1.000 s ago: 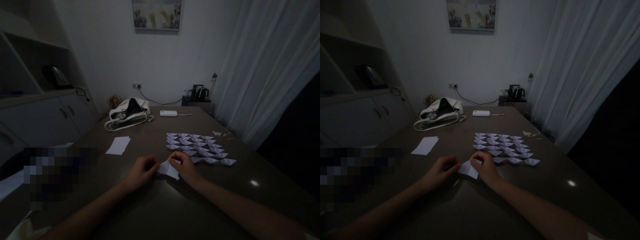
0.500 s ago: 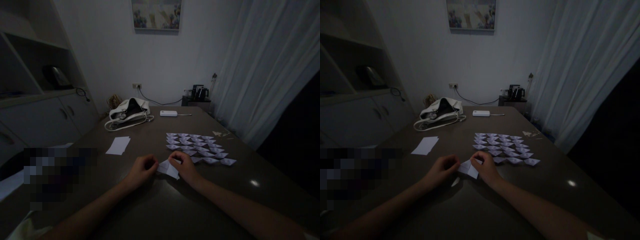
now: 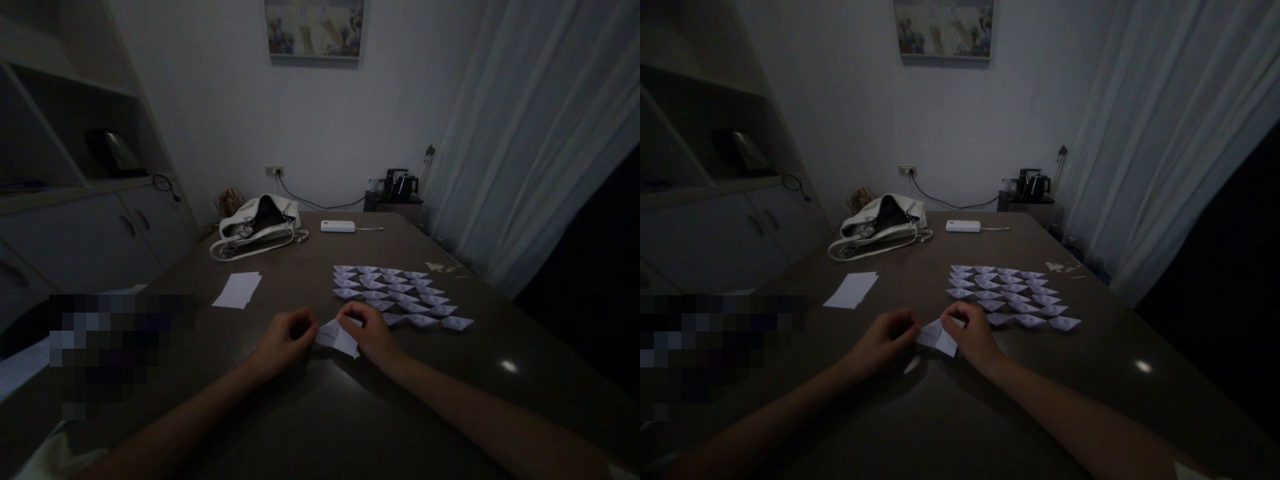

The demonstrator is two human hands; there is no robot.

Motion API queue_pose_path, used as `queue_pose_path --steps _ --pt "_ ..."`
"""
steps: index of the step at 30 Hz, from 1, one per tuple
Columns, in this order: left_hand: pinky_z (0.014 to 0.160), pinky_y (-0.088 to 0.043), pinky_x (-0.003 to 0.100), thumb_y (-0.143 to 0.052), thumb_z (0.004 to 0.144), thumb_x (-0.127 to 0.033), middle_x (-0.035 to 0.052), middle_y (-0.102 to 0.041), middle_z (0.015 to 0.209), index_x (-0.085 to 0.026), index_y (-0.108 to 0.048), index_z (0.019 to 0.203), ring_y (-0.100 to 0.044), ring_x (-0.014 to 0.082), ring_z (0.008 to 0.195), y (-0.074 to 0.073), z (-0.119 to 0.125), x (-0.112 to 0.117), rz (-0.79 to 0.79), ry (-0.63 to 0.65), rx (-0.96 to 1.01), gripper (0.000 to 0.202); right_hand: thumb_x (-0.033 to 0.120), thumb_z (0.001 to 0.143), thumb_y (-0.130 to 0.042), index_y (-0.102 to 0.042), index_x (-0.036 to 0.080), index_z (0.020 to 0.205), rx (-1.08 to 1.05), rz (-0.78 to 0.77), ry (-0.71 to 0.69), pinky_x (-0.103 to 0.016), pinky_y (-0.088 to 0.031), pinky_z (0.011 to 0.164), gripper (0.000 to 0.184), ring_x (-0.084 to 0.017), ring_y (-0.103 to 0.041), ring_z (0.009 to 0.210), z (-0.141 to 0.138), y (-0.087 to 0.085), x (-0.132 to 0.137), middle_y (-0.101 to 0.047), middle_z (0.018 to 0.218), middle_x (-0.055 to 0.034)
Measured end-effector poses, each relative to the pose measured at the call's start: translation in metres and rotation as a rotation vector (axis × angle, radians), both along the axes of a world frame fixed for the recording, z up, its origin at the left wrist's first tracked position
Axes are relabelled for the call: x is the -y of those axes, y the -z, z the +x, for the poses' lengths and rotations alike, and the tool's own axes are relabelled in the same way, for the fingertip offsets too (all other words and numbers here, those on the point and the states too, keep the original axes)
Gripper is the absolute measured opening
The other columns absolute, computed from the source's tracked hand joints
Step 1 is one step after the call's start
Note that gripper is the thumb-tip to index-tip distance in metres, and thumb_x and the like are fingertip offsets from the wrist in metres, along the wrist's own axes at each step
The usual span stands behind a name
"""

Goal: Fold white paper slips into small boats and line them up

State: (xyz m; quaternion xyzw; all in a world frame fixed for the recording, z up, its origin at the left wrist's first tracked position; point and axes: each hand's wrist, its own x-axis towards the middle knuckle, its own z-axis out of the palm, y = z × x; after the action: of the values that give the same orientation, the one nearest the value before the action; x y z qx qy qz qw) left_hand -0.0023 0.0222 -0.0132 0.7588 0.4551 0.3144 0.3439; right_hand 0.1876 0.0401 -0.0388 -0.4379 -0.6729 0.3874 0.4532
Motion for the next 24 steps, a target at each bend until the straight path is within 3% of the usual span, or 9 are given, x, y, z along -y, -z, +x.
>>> queue_pose_path --steps 5,11,19,24 --pt "0.055 -0.037 0.023 -0.049 0.085 -0.036 0.0011 -0.057 0.065 -0.012 -0.06 0.076 -0.051 0.0143 0.061 -0.0017 0.0014 0.0008 -0.02 -0.01 -0.016 0.028 0.02 0.078 -0.057 -0.059 0.016 0.07 0.051 0.042 -0.072 -0.023 -0.04 0.056 0.009 -0.013 -0.054 0.063 -0.0018 -0.0022 0.0042 -0.059 0.066 0.0001" --pt "0.056 -0.037 0.022 -0.053 0.085 -0.036 0.0007 -0.059 0.066 -0.012 -0.064 0.078 -0.05 0.0129 0.061 0.0034 0.0019 0.0009 -0.013 0.09 -0.02 0.028 0.022 0.078 -0.057 -0.06 0.016 0.072 0.064 0.058 -0.115 -0.023 -0.039 0.056 0.01 -0.013 -0.054 0.064 -0.0029 -0.0052 0.0071 -0.06 0.067 -0.0003" --pt "0.055 -0.039 0.022 -0.054 0.083 -0.037 0.0016 -0.058 0.066 -0.012 -0.06 0.076 -0.052 0.0135 0.061 0.004 0.0006 -0.0034 -0.057 -0.043 0.102 0.027 0.032 0.082 -0.058 -0.06 0.017 0.089 -0.011 -0.02 -0.112 -0.023 -0.044 0.058 0.017 -0.013 -0.057 0.066 -0.0017 -0.0038 0.0081 -0.06 0.075 -0.0015" --pt "0.054 -0.04 0.022 -0.056 0.081 -0.039 0.0009 -0.057 0.066 -0.013 -0.058 0.074 -0.052 0.0133 0.06 0.0056 0.0011 -0.0048 -0.089 -0.052 0.169 0.027 0.031 0.082 -0.057 -0.054 0.018 0.085 -0.087 -0.041 -0.1 -0.024 -0.046 0.057 0.014 -0.014 -0.059 0.067 -0.0018 -0.001 0.0063 -0.061 0.076 -0.0016"
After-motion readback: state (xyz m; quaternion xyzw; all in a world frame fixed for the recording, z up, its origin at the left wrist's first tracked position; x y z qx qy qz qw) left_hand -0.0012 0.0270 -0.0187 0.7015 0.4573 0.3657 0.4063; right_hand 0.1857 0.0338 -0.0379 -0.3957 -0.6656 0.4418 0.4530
